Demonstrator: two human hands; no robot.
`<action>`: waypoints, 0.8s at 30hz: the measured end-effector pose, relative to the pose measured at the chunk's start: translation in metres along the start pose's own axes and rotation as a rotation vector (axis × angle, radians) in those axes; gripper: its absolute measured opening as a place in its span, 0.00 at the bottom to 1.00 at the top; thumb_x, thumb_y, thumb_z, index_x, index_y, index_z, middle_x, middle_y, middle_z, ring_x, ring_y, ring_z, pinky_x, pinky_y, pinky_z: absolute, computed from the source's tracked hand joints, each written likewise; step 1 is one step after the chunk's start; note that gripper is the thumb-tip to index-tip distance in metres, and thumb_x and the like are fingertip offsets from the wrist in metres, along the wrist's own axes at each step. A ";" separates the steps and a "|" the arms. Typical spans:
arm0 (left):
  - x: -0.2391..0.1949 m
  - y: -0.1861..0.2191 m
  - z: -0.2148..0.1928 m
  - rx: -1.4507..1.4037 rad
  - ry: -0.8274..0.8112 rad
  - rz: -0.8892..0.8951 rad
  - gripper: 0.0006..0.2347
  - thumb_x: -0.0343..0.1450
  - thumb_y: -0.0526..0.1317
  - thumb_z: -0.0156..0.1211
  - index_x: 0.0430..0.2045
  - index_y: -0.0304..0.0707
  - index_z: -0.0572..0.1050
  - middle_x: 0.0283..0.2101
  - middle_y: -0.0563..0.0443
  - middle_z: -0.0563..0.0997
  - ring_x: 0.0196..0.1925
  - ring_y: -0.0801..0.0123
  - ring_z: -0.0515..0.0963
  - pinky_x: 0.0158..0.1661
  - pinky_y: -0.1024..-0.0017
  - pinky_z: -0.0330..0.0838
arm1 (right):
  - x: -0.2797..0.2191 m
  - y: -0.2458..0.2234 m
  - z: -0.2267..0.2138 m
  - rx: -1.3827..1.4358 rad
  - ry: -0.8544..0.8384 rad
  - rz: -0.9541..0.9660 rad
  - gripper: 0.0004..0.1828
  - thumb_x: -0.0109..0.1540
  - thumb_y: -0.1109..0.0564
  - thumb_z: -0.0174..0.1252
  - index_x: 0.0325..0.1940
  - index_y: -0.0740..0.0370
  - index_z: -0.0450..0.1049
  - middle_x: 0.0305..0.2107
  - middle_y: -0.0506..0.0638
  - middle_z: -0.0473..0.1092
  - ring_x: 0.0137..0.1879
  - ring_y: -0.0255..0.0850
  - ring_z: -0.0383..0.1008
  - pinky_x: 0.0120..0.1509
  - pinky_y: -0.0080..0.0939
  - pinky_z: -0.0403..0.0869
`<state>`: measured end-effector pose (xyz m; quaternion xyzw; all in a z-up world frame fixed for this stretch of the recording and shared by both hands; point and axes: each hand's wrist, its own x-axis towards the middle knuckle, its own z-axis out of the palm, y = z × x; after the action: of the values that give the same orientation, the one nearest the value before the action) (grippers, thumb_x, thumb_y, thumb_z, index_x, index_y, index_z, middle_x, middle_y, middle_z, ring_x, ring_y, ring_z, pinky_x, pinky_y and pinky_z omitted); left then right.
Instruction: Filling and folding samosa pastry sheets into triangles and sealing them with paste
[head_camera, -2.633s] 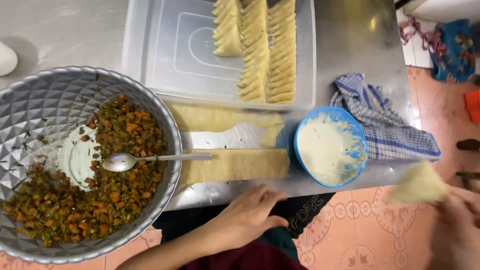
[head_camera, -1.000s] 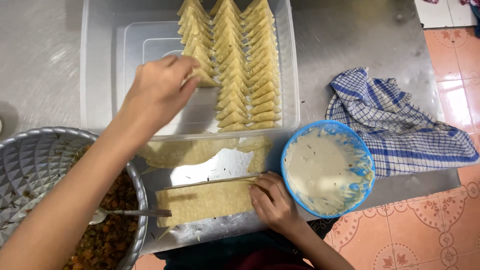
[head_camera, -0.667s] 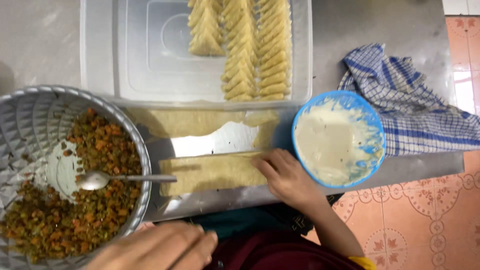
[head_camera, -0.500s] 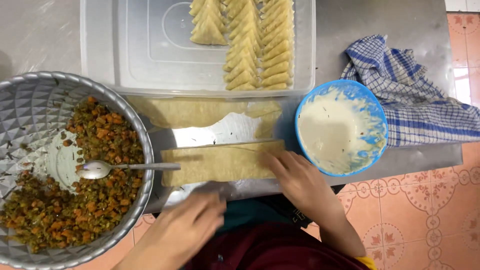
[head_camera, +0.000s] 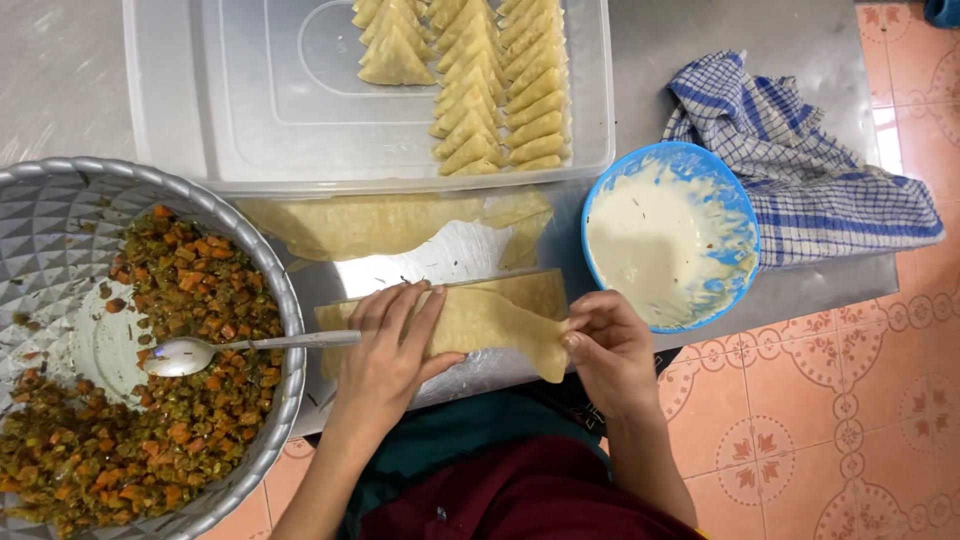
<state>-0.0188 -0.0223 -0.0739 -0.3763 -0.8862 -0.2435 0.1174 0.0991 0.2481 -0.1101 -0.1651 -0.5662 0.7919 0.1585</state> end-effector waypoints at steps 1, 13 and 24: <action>0.002 0.003 -0.003 -0.105 -0.028 -0.041 0.33 0.61 0.58 0.71 0.58 0.39 0.75 0.55 0.42 0.77 0.62 0.52 0.73 0.64 0.52 0.64 | 0.001 0.001 0.006 0.110 -0.008 0.043 0.18 0.58 0.75 0.61 0.50 0.73 0.68 0.29 0.59 0.73 0.34 0.46 0.80 0.38 0.42 0.80; 0.029 0.064 -0.012 -1.119 -0.081 -0.728 0.10 0.68 0.36 0.70 0.41 0.36 0.81 0.36 0.51 0.88 0.33 0.78 0.85 0.35 0.82 0.80 | -0.008 -0.026 0.075 -0.227 0.147 -0.043 0.10 0.61 0.68 0.64 0.43 0.65 0.72 0.35 0.52 0.73 0.39 0.35 0.77 0.45 0.28 0.76; 0.002 0.060 -0.018 -0.838 0.228 -0.794 0.13 0.75 0.37 0.58 0.51 0.38 0.67 0.29 0.51 0.79 0.23 0.83 0.68 0.22 0.83 0.61 | 0.013 -0.045 0.094 -1.568 0.005 -1.091 0.02 0.62 0.79 0.60 0.36 0.86 0.73 0.36 0.67 0.73 0.44 0.61 0.78 0.49 0.48 0.84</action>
<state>0.0241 0.0050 -0.0369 -0.0015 -0.7693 -0.6371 -0.0470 0.0483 0.1882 -0.0401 0.0607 -0.9342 0.0035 0.3515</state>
